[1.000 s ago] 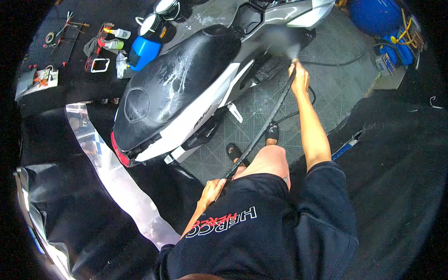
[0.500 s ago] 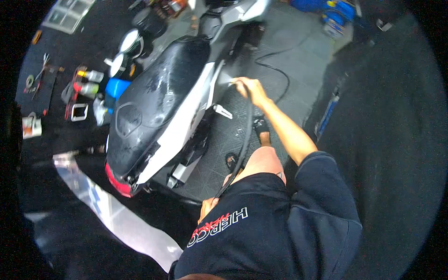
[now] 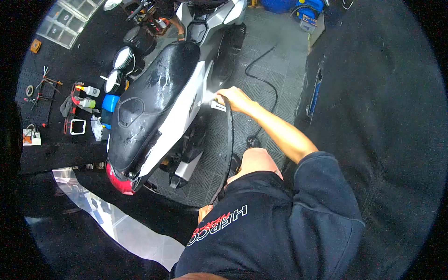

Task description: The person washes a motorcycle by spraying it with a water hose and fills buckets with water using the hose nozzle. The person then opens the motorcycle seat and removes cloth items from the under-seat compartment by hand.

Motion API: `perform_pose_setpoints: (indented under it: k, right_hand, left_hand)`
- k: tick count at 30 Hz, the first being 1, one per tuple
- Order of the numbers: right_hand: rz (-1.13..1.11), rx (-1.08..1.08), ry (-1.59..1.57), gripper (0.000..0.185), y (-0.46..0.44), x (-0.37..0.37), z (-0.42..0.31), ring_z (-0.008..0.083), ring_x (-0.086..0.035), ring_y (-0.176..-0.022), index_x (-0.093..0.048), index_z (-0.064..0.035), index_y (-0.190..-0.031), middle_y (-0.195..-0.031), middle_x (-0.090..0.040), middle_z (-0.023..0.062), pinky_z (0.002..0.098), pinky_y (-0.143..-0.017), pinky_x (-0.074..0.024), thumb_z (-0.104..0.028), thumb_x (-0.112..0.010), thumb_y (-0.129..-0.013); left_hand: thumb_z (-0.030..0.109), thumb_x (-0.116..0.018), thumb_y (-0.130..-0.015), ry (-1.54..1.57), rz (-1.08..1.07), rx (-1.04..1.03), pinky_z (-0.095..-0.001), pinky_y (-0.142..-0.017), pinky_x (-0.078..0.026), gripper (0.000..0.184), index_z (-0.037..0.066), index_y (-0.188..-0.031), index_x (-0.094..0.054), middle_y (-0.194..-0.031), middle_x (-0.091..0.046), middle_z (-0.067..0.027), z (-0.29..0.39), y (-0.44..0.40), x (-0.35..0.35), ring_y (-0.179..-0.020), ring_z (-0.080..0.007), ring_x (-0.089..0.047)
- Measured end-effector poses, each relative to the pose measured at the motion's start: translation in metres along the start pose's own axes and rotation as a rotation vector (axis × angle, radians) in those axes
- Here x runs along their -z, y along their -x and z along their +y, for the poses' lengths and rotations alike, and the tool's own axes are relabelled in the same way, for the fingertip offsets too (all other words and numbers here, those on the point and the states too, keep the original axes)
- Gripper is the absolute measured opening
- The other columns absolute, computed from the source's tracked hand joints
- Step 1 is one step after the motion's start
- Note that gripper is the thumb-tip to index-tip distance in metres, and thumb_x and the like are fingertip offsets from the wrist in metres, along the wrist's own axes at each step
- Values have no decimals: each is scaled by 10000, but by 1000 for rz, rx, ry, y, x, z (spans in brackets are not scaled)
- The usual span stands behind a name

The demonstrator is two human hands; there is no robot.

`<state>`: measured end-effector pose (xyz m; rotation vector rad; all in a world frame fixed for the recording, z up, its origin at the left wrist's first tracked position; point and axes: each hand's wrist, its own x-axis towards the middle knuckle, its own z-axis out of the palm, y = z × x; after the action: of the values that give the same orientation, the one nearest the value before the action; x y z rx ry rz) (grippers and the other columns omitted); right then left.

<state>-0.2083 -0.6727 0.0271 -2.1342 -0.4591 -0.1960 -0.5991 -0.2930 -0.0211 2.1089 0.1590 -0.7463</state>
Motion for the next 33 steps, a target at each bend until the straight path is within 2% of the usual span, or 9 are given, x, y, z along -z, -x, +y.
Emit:
perform_pose_setpoints:
  k: [5,6,10,14,15,17,18,22,33]
  right_hand:
    - [71,24,-107,169,-3,20,-36,358,-700,-674,-699,14,-994,-799,-691,213,409,-639,-541,-121,-642,-909]
    - [38,110,-64,224,-6,17,-20,121,-596,-596,-697,-2,-1126,-688,-599,35,292,-577,-489,-113,-642,-940]
    - [120,59,-85,207,-21,41,3,93,-525,-585,-686,13,-1108,-670,-532,17,273,-556,-470,-95,-640,-937]
    - [-148,141,-61,178,-27,52,1,191,-707,-679,-674,35,-1003,-809,-716,108,330,-650,-567,-124,-617,-947]
    - [-30,307,-31,150,-31,57,9,156,-656,-625,-673,25,-998,-732,-667,83,319,-616,-542,-93,-635,-914]
    - [6,156,33,170,-39,79,3,125,-590,-593,-680,11,-1027,-697,-613,53,307,-599,-509,-84,-654,-888]
    - [76,173,-53,149,-41,82,-11,327,-654,-616,-636,2,-858,-703,-636,154,410,-601,-508,-136,-683,-889]
    - [-81,184,-215,137,-58,75,11,140,-609,-621,-673,-3,-1005,-706,-629,41,296,-642,-524,-81,-627,-902]
    - [-307,18,-53,296,-92,75,-53,121,-663,-683,-709,13,-1090,-769,-708,67,280,-656,-566,-238,-560,-1042]
  left_hand:
    - [518,-478,-1003,11,49,36,-463,-575,-394,590,-33,-848,-617,-623,-532,-211,13,16,0,-545,-344,-514]
    - [522,-479,-1003,16,80,12,-462,-567,-386,596,-36,-845,-615,-607,-513,-198,30,19,1,-534,-320,-496]
    - [535,-482,-1000,11,114,-34,-456,-550,-364,617,-47,-840,-611,-577,-451,-163,61,14,-5,-516,-259,-453]
    - [633,-457,-992,34,103,-115,-431,-523,-336,713,-49,-878,-634,-569,-420,-130,98,22,-14,-513,-224,-425]
    - [633,-457,-992,34,105,-109,-431,-523,-336,713,-49,-878,-634,-569,-420,-130,103,26,-16,-513,-224,-425]
    - [690,-424,-984,38,134,-69,-422,-510,-326,774,-46,-886,-643,-565,-405,-108,109,33,-21,-525,-178,-414]
    - [707,-405,-983,75,106,-48,-415,-507,-323,797,-45,-882,-648,-567,-387,-94,115,36,-21,-554,-137,-413]
    - [644,-481,-975,46,162,-106,-456,-549,-396,716,-32,-768,-592,-579,-479,-198,149,44,-34,-533,-398,-536]
    - [607,-534,-973,53,234,-96,-429,-556,-430,649,-12,-821,-656,-580,-546,-181,155,73,-20,-555,-358,-608]
